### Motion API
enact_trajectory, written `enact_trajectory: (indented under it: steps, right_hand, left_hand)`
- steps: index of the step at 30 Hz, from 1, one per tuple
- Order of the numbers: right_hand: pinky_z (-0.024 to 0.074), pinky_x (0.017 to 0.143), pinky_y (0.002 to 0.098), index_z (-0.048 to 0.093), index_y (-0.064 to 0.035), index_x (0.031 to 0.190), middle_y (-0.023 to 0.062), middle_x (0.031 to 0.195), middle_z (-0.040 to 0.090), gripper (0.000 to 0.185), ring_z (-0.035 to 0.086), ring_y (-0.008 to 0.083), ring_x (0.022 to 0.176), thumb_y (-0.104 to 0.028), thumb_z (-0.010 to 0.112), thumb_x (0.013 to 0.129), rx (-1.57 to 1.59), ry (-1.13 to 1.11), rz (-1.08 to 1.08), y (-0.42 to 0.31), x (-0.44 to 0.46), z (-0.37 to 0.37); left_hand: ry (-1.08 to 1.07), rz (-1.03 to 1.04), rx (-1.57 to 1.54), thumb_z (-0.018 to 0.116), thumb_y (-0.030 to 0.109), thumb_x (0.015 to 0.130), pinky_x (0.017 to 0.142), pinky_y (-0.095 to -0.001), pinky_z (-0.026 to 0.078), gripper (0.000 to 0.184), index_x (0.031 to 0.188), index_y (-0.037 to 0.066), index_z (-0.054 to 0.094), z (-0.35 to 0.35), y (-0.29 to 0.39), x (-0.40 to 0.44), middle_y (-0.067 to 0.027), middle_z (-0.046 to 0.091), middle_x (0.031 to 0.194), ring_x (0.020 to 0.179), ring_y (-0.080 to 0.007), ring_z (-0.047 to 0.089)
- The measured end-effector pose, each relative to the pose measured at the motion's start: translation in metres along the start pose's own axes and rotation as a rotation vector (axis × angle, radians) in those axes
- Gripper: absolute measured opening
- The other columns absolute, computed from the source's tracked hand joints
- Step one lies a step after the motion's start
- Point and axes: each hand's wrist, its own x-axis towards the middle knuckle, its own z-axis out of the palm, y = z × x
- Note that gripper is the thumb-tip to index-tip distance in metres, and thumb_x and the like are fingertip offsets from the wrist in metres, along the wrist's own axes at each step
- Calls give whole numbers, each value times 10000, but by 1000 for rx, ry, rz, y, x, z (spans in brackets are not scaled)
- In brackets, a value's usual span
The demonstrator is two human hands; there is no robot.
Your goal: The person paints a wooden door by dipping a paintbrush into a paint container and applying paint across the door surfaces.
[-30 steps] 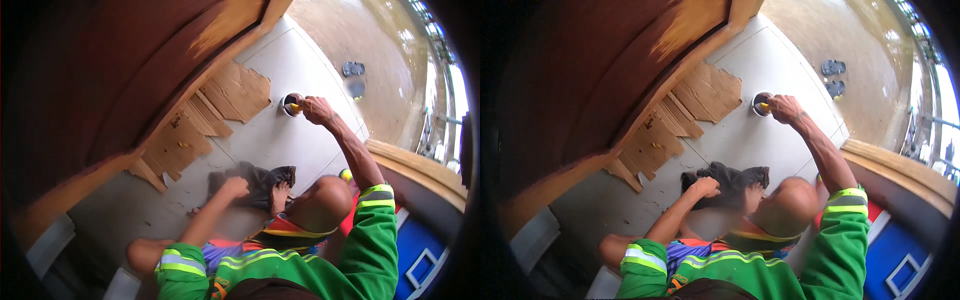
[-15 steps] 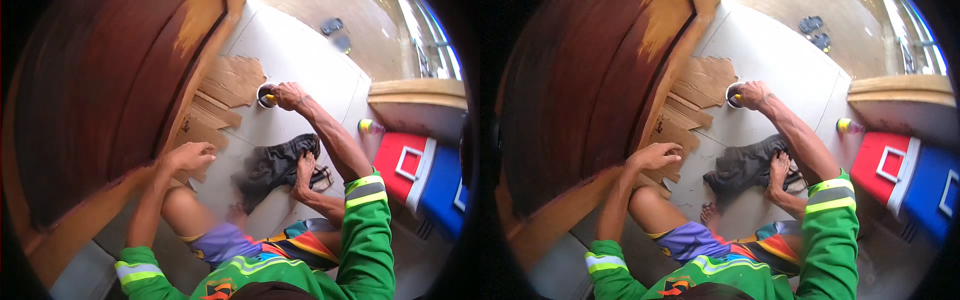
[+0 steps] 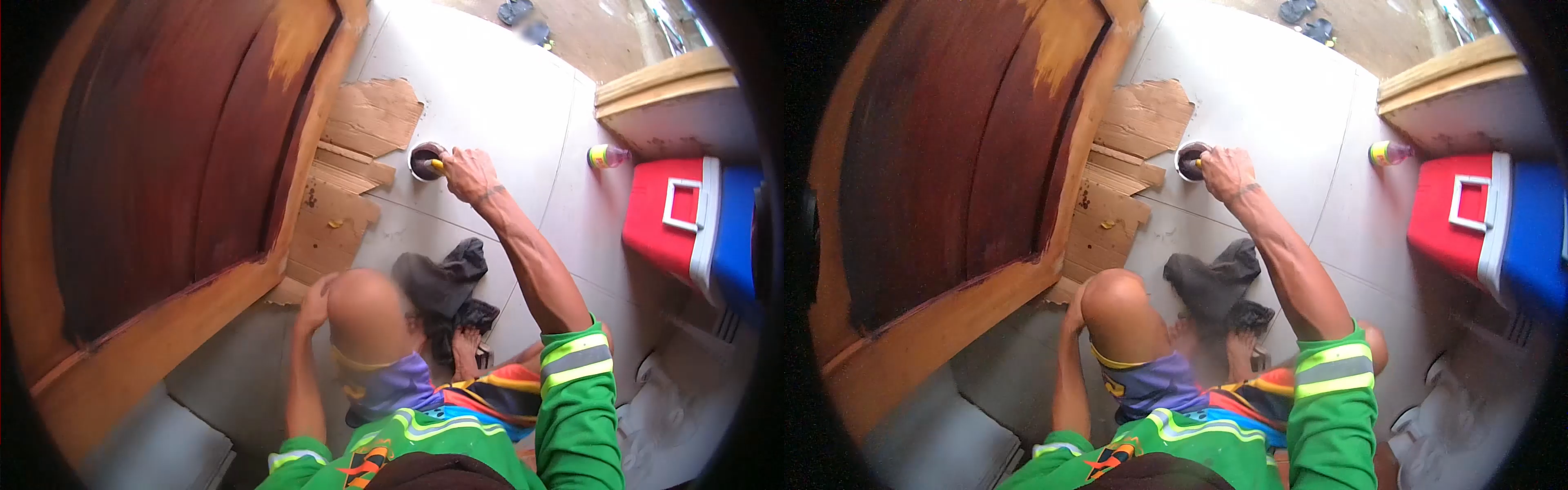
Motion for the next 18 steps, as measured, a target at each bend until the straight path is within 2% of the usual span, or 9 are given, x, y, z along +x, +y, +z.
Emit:
enact_trajectory:
  steps: [1,4,7,10,12,13,15,17,18]
  right_hand:
    - [553,706,445,683,-69,990,171,928,672,178,696,337,815,-104,585,845,36,-36,36,5,-5,0]
    - [541,742,458,653,-61,1026,179,936,651,196,680,346,864,-111,572,855,108,112,46,19,-22,16]
    - [523,761,475,623,-75,1038,176,949,640,189,656,364,889,-127,552,871,182,147,81,24,-28,29]
    - [503,796,477,617,-79,1038,161,937,639,183,647,364,884,-124,535,880,264,224,119,23,-38,41]
    - [487,838,466,614,-66,1057,160,929,636,203,646,352,908,-114,524,881,354,269,172,21,-45,46]
    - [468,860,476,624,-70,1081,153,956,662,218,644,358,943,-120,520,896,443,286,199,19,-51,45]
    - [461,870,479,634,-75,1099,156,984,680,228,644,360,964,-126,515,910,554,369,253,20,-55,67]
    - [461,904,480,644,-76,1145,171,1059,699,268,646,374,1008,-144,500,929,641,355,342,17,-65,74]
    - [464,910,478,642,-74,1152,175,1063,699,275,647,375,1014,-148,501,927,725,339,373,16,-67,78]
  left_hand:
    - [67,-70,-82,541,263,1013,1000,-363,465,434,1358,-1,547,3,-3,-17,-161,629,1290,1181,-249,601]
    - [181,-266,70,517,234,1026,915,-347,495,398,1344,-1,558,-1,1,-57,-117,656,1212,1054,-207,628]
    - [255,-344,7,510,255,1029,834,-323,500,394,1327,6,573,0,-28,-87,-80,662,1135,962,-181,620]
    - [367,-397,-43,512,262,1023,837,-322,496,388,1317,18,586,25,-63,-145,-76,663,1132,968,-187,622]
    - [377,-444,-57,530,304,1012,880,-358,487,425,1339,35,570,52,-154,-201,-84,659,1156,999,-210,623]
    - [393,-590,-111,536,373,997,856,-361,496,446,1302,53,593,69,-163,-235,-78,663,1148,974,-205,626]
    - [476,-739,-283,553,478,971,830,-363,506,506,1277,78,611,93,-179,-291,-59,667,1137,932,-191,629]
    - [610,-749,-529,574,548,948,825,-360,511,575,1299,94,600,113,-191,-340,-33,665,1132,897,-175,629]
    - [625,-683,-594,582,531,950,900,-387,473,586,1341,94,569,103,-193,-356,-46,622,1216,1039,-192,584]
